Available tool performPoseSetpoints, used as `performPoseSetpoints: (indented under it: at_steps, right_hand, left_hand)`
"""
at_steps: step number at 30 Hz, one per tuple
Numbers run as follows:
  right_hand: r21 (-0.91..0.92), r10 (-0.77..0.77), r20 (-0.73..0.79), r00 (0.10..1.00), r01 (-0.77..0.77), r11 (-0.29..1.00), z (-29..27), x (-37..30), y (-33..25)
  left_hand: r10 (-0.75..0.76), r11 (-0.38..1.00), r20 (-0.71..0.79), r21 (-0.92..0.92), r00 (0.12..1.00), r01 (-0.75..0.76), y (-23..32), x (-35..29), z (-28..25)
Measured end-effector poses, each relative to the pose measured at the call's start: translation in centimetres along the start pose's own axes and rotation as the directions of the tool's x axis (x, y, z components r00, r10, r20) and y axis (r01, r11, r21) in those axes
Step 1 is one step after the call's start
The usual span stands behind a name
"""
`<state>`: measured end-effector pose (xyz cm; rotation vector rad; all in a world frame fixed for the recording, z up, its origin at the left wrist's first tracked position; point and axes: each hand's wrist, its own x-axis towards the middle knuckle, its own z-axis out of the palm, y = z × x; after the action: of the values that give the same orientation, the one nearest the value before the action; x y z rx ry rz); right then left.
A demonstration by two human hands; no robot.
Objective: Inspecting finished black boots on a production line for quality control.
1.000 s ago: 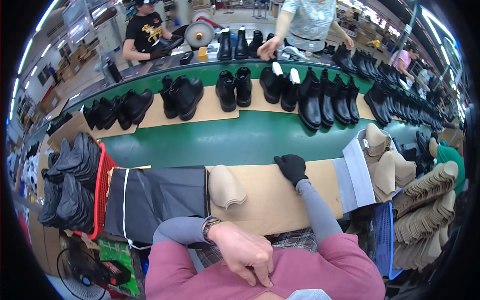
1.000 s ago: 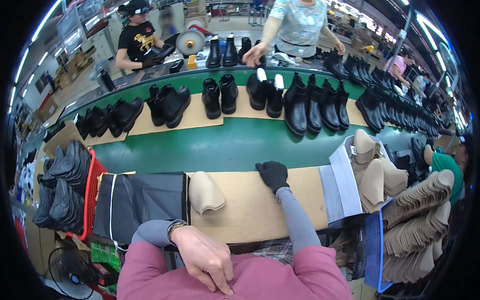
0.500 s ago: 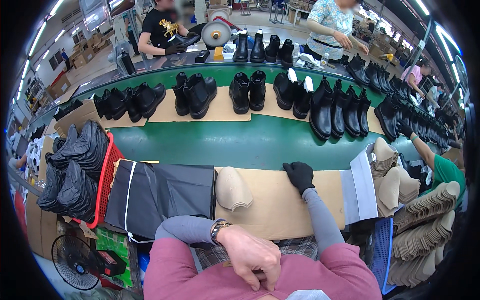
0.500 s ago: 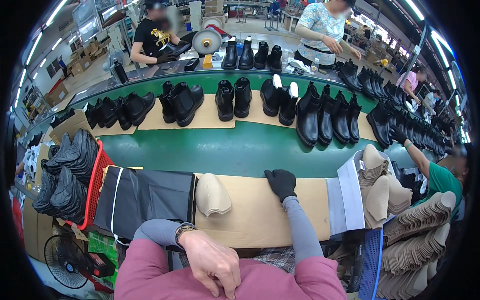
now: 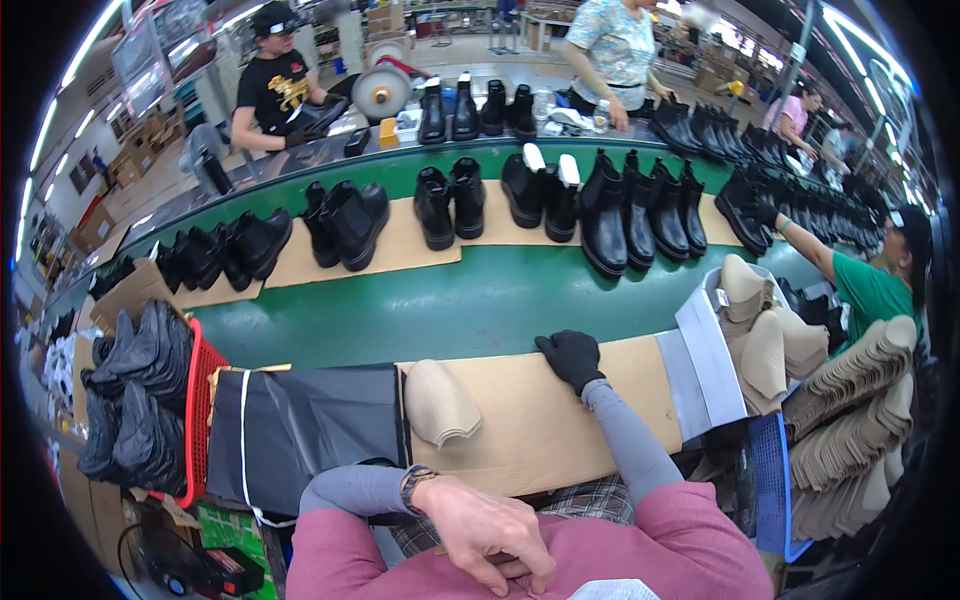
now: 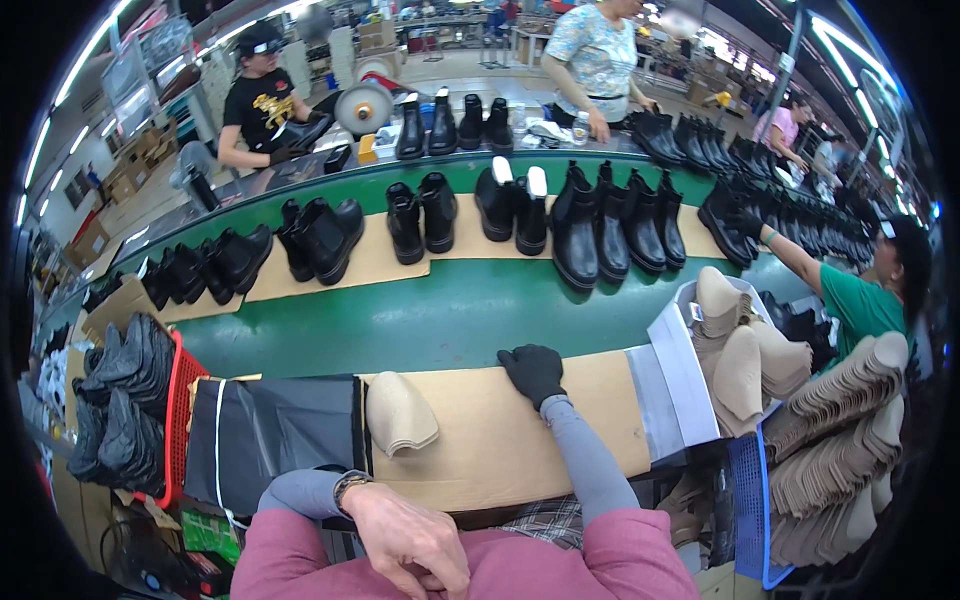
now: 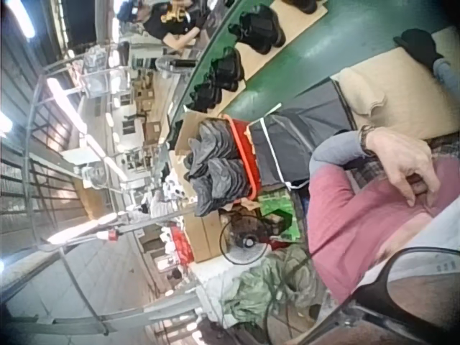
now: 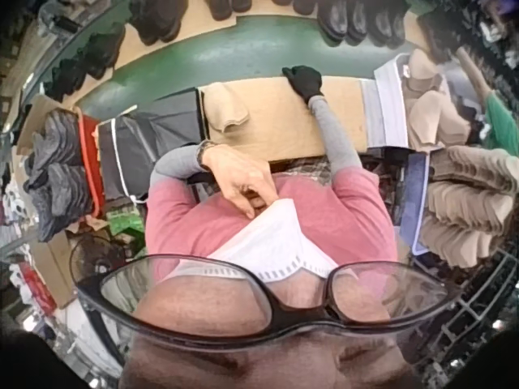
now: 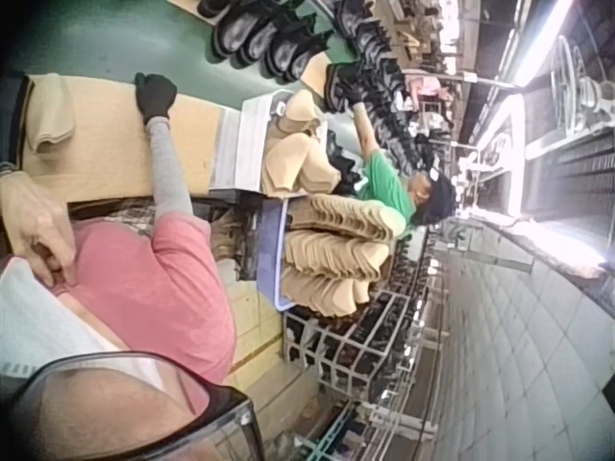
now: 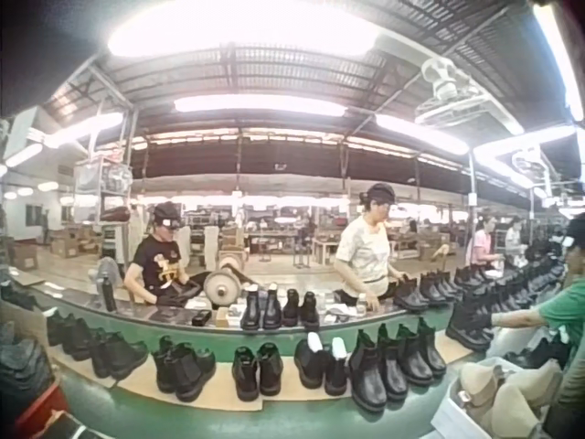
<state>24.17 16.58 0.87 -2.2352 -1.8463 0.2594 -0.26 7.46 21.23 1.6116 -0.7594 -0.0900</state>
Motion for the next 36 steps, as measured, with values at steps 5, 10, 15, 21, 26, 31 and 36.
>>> performPoseSetpoints:
  at_steps: [5, 10, 15, 21, 26, 31, 36]
  right_hand:
    - [0.0, 0.004, 0.022, 1.0, -0.004, 1.0, 0.1, 0.0, -0.1]
    - [-0.024, -0.006, 0.055, 0.998, 0.007, 1.0, 0.2, 0.2, 0.0]
    - [0.003, -0.004, 0.006, 1.0, 0.004, 1.0, 0.0, -0.1, 0.2]
    - [-0.009, 0.01, 0.124, 0.992, -0.009, 1.0, -1.2, -0.1, -0.7]
    - [0.017, 0.021, 0.053, 0.998, -0.022, 1.0, -1.0, -0.3, 0.1]
    - [0.022, 0.012, 0.053, 0.999, -0.013, 1.0, -0.6, -0.1, -0.2]
    - [0.022, 0.016, 0.068, 0.998, -0.018, 1.0, -0.6, -0.2, -0.2]
  left_hand:
    - [-0.004, 1.0, -0.005, -0.027, 1.0, 0.004, 0.1, 0.2, -0.2]
    - [-0.014, 1.0, -0.018, 0.01, 1.0, 0.014, 0.4, 0.0, -0.3]
    - [-0.014, 0.996, -0.005, 0.09, 1.0, 0.015, 1.2, 0.1, -0.9]
    - [-0.021, 0.99, -0.017, 0.137, 1.0, 0.023, 1.6, 0.1, -0.6]
    - [-0.019, 0.989, 0.002, 0.144, 1.0, 0.019, 1.5, 0.1, -0.9]
    - [-0.023, 0.986, -0.005, 0.164, 1.0, 0.023, 1.6, 0.2, -0.6]
    - [-0.047, 0.983, 0.005, 0.176, 0.999, 0.045, 1.5, 0.3, -0.5]
